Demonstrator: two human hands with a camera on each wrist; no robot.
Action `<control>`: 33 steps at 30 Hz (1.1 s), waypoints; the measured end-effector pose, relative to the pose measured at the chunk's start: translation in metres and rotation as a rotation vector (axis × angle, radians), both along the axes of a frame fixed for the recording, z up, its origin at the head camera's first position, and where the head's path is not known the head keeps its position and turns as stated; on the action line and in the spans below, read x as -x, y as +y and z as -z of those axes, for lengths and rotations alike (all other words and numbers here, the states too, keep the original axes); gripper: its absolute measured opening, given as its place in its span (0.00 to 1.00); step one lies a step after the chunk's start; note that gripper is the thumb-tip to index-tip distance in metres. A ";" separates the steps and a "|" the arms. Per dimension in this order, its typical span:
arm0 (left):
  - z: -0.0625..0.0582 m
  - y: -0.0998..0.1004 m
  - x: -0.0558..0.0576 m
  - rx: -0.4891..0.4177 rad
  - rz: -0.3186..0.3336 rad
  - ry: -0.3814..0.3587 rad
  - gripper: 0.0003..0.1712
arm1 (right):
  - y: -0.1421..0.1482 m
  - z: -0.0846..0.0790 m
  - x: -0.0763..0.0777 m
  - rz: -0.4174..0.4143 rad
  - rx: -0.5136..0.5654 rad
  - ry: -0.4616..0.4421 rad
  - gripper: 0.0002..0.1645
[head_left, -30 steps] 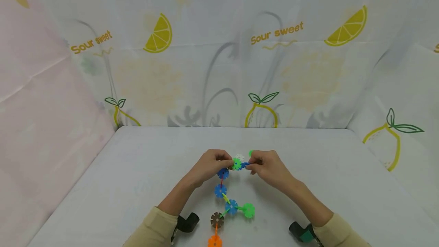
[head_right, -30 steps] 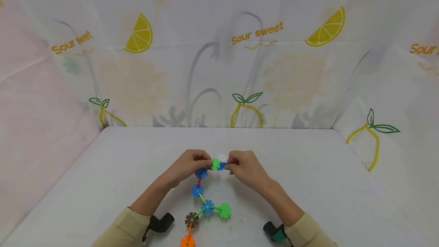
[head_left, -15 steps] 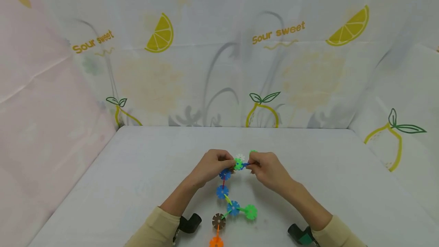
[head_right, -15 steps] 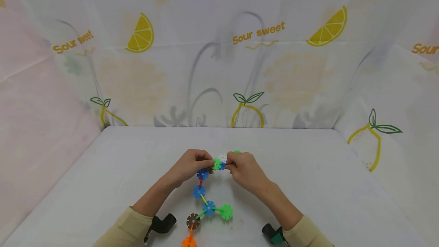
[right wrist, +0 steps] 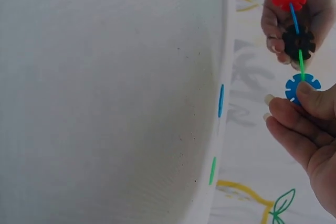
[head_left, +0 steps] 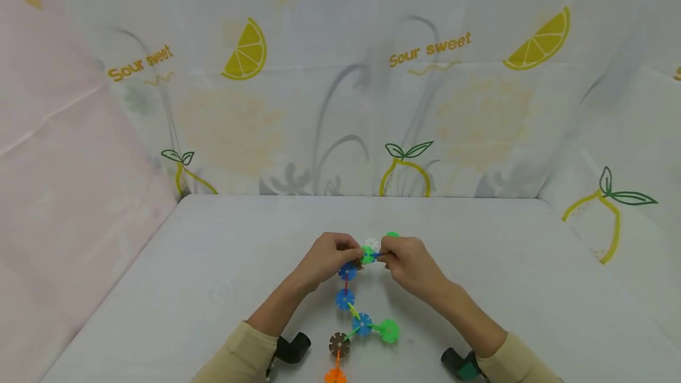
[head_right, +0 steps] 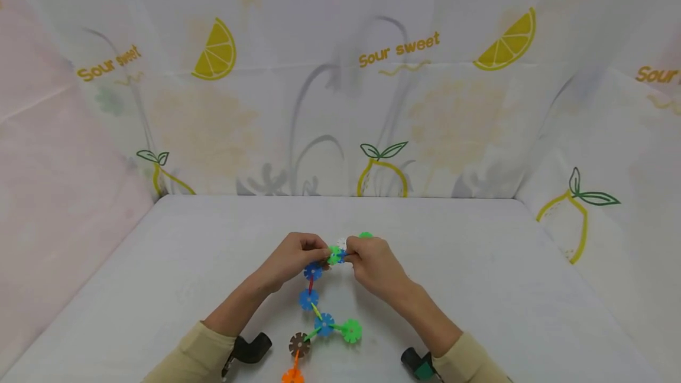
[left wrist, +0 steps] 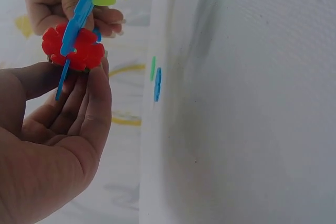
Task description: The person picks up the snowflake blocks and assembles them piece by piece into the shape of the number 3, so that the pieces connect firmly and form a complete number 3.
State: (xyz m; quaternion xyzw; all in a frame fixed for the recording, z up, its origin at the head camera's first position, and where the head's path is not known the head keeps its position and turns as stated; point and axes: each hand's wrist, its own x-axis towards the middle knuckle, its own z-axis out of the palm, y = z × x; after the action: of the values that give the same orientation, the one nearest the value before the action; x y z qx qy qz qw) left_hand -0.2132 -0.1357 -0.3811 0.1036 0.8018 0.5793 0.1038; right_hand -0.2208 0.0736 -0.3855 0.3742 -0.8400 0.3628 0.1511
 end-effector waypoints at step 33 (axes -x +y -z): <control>-0.009 -0.023 0.005 0.005 0.008 -0.031 0.15 | -0.009 0.013 0.022 0.039 -0.278 -0.280 0.20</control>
State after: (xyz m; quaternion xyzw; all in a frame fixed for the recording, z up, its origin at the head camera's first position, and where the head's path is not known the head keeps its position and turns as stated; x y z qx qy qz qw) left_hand -0.2185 -0.1591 -0.3718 0.0977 0.8012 0.5783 0.1187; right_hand -0.2430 0.0649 -0.3989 0.3210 -0.9019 0.2886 -0.0133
